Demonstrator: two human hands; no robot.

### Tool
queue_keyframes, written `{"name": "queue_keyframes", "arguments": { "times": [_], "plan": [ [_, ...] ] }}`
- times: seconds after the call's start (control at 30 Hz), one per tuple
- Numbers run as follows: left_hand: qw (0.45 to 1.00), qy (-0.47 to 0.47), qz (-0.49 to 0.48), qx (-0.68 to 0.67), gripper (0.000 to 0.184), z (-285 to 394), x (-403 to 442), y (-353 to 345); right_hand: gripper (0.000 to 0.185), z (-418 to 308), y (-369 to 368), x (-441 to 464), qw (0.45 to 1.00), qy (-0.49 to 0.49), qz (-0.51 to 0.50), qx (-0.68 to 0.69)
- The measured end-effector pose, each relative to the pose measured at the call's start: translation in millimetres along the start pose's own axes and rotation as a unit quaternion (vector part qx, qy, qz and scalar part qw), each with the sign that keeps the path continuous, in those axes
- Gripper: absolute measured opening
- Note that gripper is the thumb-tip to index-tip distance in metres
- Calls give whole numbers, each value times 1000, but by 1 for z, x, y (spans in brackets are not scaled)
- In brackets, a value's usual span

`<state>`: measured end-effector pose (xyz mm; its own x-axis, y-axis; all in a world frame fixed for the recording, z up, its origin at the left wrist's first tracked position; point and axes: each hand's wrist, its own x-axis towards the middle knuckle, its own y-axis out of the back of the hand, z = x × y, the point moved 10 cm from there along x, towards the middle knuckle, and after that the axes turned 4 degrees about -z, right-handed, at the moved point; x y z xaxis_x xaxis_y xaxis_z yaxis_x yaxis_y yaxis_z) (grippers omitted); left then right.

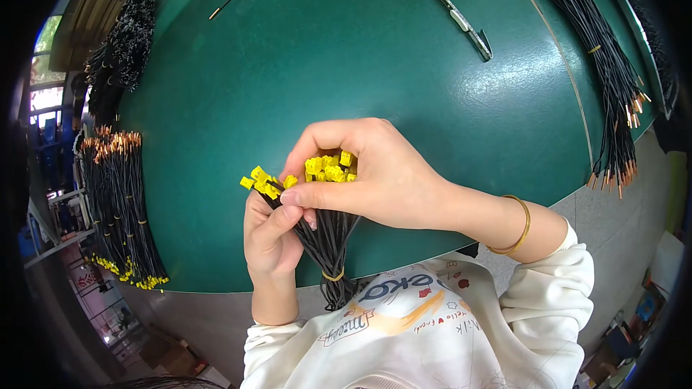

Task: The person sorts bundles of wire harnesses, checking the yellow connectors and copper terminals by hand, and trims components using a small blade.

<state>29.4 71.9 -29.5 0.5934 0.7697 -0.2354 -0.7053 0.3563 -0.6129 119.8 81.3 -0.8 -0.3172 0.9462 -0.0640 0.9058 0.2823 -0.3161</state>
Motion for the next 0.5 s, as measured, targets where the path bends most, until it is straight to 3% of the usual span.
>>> {"name": "queue_keyframes", "arguments": {
  "times": [0.13,0.23,0.37,0.5],
  "plan": [
    [1000,-14,14,8,9,2,-1,0,15,-2,1,-1,1000,12,8,-2],
    [996,-51,36,58,10,11,-1,1,10,-16,1,-2,990,109,13,-84],
    [998,-57,32,17,10,10,-1,1,12,-3,-1,1,999,26,-2,23],
    [999,-32,28,6,10,5,-1,4,12,-2,-1,1,1000,21,-6,3]
  ]
}}
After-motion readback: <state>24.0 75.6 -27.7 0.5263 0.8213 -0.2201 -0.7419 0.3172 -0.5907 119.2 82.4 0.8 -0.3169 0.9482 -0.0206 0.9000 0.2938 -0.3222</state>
